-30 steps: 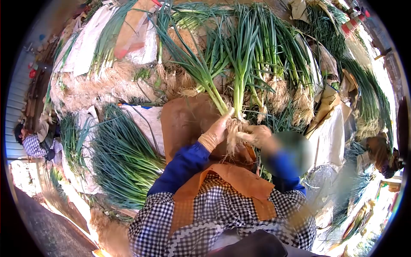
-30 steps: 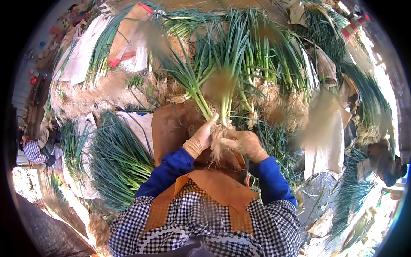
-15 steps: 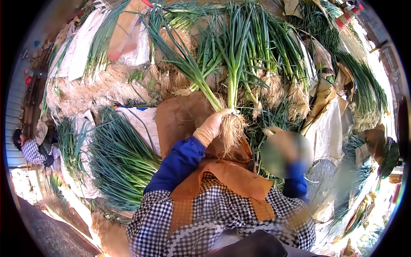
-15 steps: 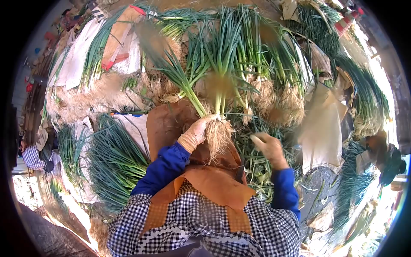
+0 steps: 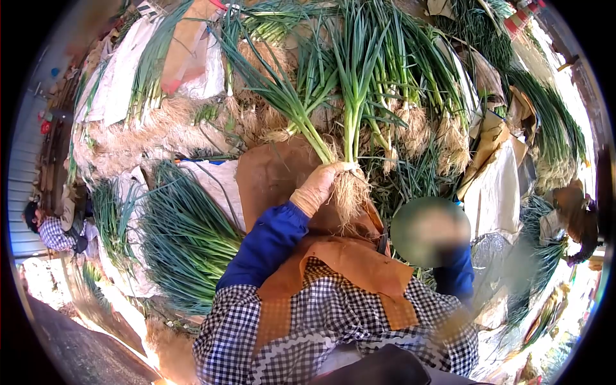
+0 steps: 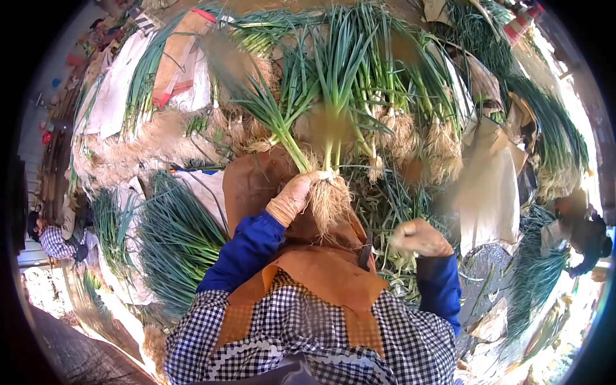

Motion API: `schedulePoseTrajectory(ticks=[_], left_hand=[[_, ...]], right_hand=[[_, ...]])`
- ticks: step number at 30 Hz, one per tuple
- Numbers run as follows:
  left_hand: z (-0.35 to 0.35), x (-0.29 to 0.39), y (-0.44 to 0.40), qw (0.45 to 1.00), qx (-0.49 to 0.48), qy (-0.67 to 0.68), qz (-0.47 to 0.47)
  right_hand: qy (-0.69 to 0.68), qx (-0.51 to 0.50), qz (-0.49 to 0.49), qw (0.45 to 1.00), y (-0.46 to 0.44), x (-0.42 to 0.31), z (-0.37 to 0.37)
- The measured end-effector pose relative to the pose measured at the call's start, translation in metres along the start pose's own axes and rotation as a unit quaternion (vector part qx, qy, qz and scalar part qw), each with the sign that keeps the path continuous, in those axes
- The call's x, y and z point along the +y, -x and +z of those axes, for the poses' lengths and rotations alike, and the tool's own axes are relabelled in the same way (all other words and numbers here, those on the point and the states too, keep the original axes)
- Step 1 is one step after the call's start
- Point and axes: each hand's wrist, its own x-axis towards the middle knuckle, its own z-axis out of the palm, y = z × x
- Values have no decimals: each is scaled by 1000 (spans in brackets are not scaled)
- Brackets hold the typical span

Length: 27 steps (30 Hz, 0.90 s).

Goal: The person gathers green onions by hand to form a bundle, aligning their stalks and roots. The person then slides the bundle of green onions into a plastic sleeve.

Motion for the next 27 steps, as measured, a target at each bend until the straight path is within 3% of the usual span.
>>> schedulePoseTrajectory(ticks=[1, 3, 6, 8, 9, 11, 12, 13, 14, 15, 16, 17, 18, 19, 20, 22, 23, 24, 26, 27], left_hand=[[-5, -4, -4, 1000, -19, 9, -8], [-1, -5, -5, 1000, -9, -19, 4], [-9, -15, -11, 992, -23, -103, 63], [-8, -15, -9, 992, -9, -101, 72], [-5, -13, -7, 992, 13, -94, 78], [-5, -7, -7, 997, 48, -42, 32], [-5, -3, -9, 998, -6, 49, -36], [-6, -3, -9, 998, -13, 51, -32], [-4, 1, -5, 998, -20, 52, -27], [-8, 1, -3, 998, -19, 53, -28], [-15, 2, -1, 999, -19, 37, -27], [-21, 6, 0, 999, -21, 19, -26], [-25, 10, 1, 999, -25, 0, -24], [-30, 19, 3, 999, -37, -12, -33], [-35, 26, 7, 998, -46, -24, -46], [-27, 43, 20, 998, -47, -17, -46], [-28, 45, 21, 998, -45, -38, -20], [-29, 46, 23, 997, -43, -62, 5], [-25, 46, 30, 998, -44, -43, -5], [-24, 43, 31, 998, -25, -64, 12]], right_hand=[[164, 127, 12, 978, -9, -19, 16], [221, 287, -127, 924, -48, -7, 36], [294, 296, -81, 905, -98, -40, 62], [375, 272, -228, 857, -130, -34, 64], [375, 270, -232, 856, -131, -33, 62], [238, 68, -193, 949, -123, -35, 56], [188, -11, -175, 966, -96, -59, 59], [-8, -136, -129, 982, -82, -43, 55], [73, -160, -164, 971, -61, -47, 53], [-16, -259, -205, 944, -46, -45, 43], [-7, -309, -205, 929, -37, -19, 26], [17, -281, -100, 954, -22, -10, 10], [34, -189, 50, 980, -13, -4, 6], [415, -97, 74, 902, -16, 29, -5], [727, 7, 91, 681, -27, 66, -11], [727, 76, -190, 655, -72, 69, -24], [432, 149, -116, 882, -86, 23, -10], [71, 197, -24, 977, -103, -25, 12], [125, 351, -143, 917, -174, -21, 28], [97, 295, -122, 943, -230, 14, 17]])
